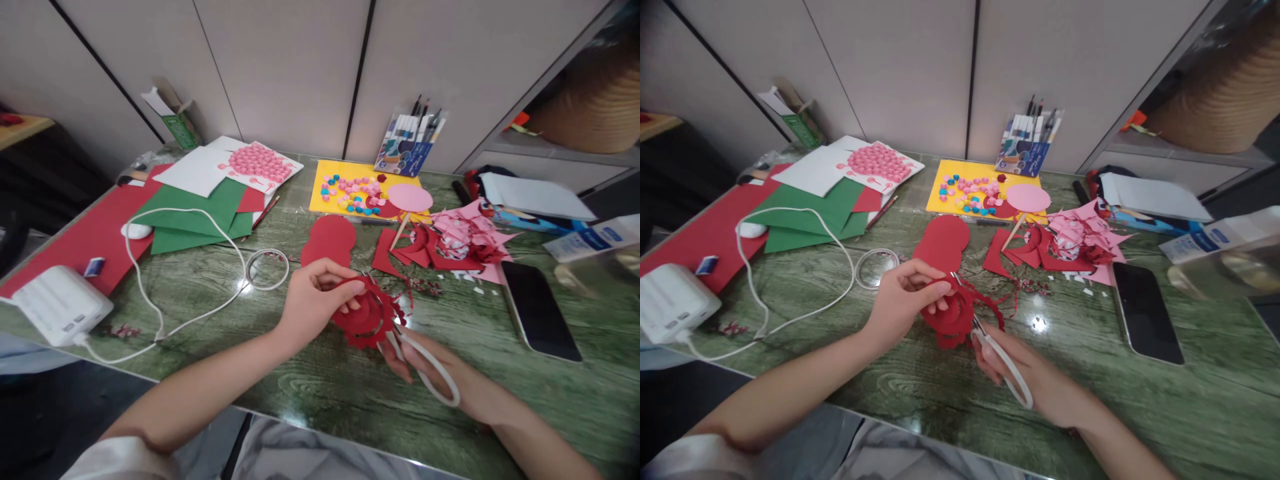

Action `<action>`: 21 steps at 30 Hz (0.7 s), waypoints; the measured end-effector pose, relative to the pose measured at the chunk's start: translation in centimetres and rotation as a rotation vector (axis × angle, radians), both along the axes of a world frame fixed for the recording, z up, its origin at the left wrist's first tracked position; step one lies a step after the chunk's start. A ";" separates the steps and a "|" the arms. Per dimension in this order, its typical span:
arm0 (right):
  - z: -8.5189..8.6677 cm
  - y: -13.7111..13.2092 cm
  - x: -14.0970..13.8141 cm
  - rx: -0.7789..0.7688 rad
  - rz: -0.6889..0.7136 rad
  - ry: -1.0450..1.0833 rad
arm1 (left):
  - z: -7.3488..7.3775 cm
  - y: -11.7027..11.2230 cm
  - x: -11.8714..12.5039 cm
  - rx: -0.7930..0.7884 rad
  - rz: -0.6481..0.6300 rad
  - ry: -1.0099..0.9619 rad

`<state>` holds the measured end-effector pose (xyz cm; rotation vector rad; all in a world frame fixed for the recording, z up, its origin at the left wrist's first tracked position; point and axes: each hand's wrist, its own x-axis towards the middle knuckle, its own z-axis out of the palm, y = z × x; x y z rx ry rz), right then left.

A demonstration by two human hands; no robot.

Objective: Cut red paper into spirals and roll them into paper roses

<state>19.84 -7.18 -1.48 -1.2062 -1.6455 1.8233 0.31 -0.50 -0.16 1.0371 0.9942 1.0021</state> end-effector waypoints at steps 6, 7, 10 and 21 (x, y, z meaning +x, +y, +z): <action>0.1 0.1 0.1 -0.016 0.003 -0.022 | 0.0 0.2 -0.1 0.013 -0.001 0.044; 0.2 0.1 0.1 -0.013 0.007 -0.024 | 0.0 0.2 -0.1 0.016 -0.001 0.049; 0.3 0.2 0.1 0.006 0.023 -0.030 | -0.1 0.4 -0.2 0.016 -0.013 0.060; 0.7 0.2 0.1 -0.026 0.007 -0.017 | 0.0 0.8 -0.6 0.036 -0.061 0.060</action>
